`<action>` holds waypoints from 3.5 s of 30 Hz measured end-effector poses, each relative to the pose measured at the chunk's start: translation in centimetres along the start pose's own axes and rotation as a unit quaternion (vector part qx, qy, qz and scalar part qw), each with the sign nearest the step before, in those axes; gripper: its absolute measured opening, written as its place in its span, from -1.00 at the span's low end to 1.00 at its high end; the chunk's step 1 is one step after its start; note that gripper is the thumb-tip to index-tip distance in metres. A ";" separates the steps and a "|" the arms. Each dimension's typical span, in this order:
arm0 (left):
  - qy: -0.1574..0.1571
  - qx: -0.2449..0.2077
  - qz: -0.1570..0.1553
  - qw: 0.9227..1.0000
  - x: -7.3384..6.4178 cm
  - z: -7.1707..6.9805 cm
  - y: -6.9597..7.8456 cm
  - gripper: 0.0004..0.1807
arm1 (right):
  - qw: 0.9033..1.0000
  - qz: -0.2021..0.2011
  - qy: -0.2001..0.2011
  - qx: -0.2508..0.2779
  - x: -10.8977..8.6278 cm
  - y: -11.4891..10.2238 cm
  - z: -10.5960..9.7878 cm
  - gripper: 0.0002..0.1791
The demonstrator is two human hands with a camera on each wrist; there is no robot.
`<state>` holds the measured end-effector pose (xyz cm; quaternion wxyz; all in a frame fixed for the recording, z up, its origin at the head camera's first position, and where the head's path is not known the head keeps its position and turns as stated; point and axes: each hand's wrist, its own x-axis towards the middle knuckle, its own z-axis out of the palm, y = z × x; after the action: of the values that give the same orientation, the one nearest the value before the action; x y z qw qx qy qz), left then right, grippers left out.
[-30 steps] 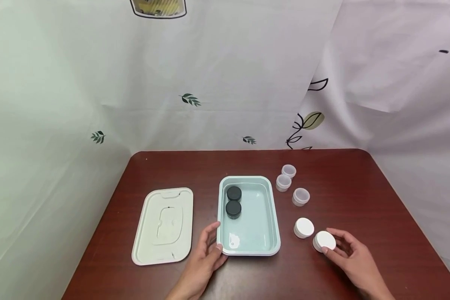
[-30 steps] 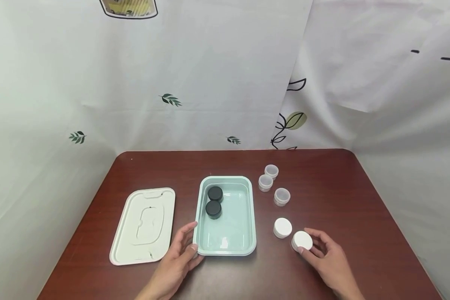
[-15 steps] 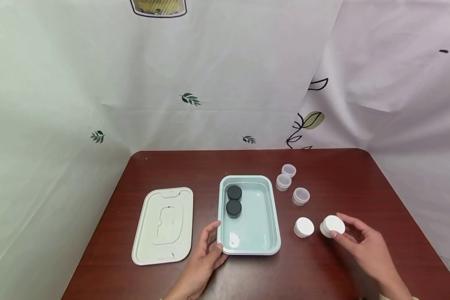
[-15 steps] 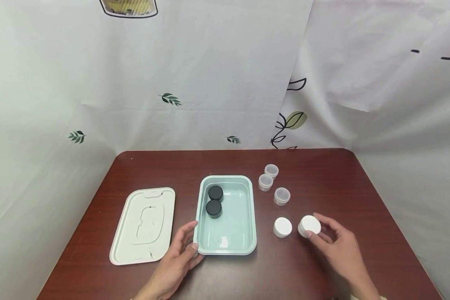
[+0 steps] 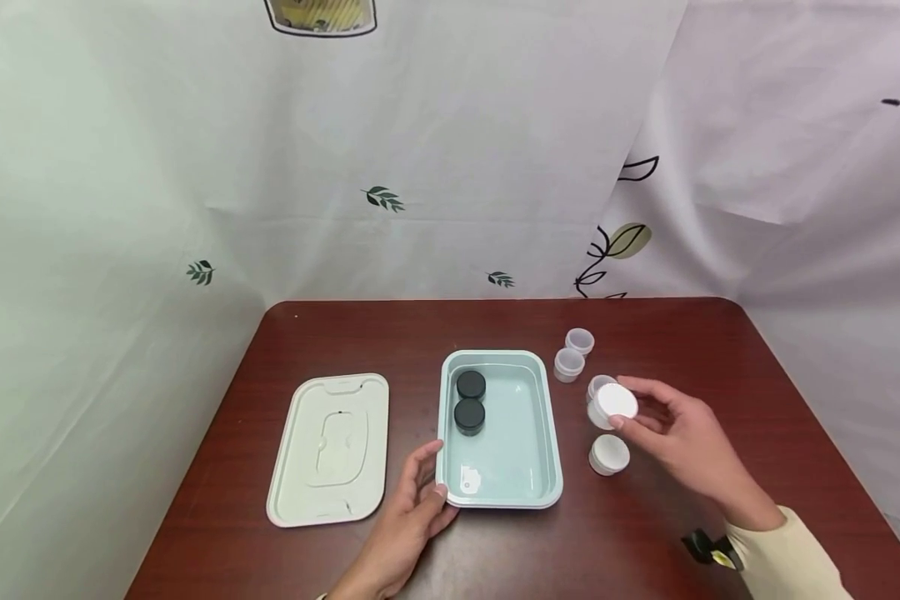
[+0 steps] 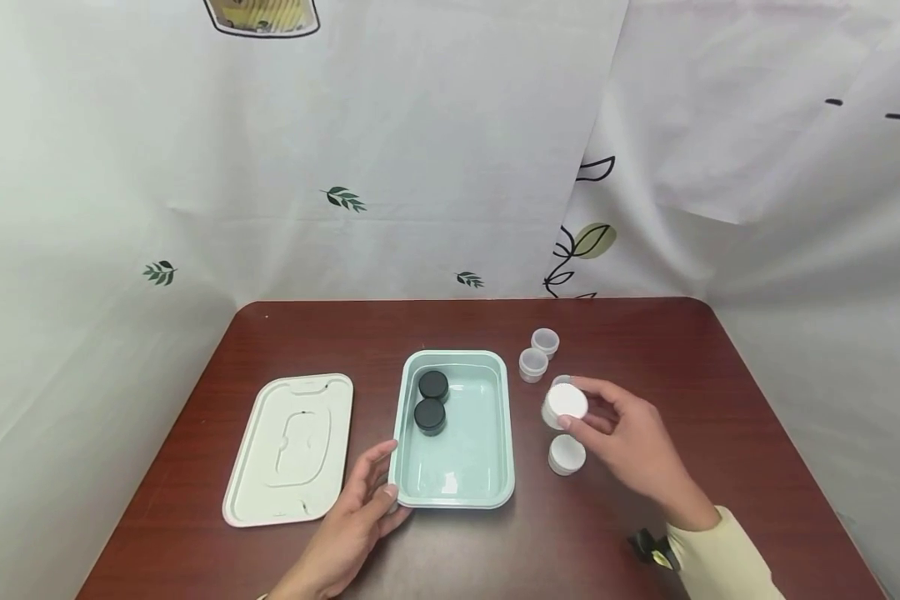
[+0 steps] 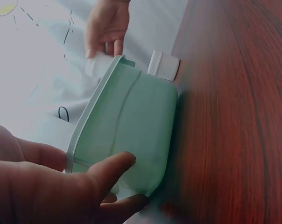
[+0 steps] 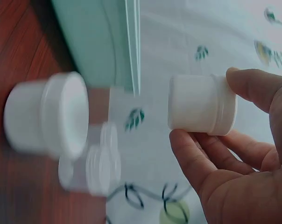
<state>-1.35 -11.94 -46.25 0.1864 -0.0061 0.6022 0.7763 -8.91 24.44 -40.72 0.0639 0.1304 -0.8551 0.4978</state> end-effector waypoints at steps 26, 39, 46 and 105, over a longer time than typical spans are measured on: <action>-0.004 0.001 0.010 1.000 0.4 0.5 -0.3 -0.38 | 0.981 0.011 -0.179 0.071 3.0 -2.8 11.3 -0.44; -0.009 -0.001 0.013 1.000 0.4 0.5 -0.2 -0.39 | 0.980 -0.026 -0.198 0.004 3.1 -3.6 13.5 -0.45; -0.017 -0.009 0.010 1.000 0.3 0.5 -0.2 -0.39 | 0.982 -0.032 -0.183 -0.031 3.0 -3.7 14.7 -0.46; -0.009 0.013 0.000 1.000 0.0 0.4 -0.3 -0.35 | 0.994 0.090 -0.042 0.049 1.6 -2.5 4.8 -0.50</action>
<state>-1.18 -11.48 -46.40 0.1919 0.0039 0.6104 0.7685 -9.61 18.85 -40.58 -0.0234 0.0765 -0.8399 0.5368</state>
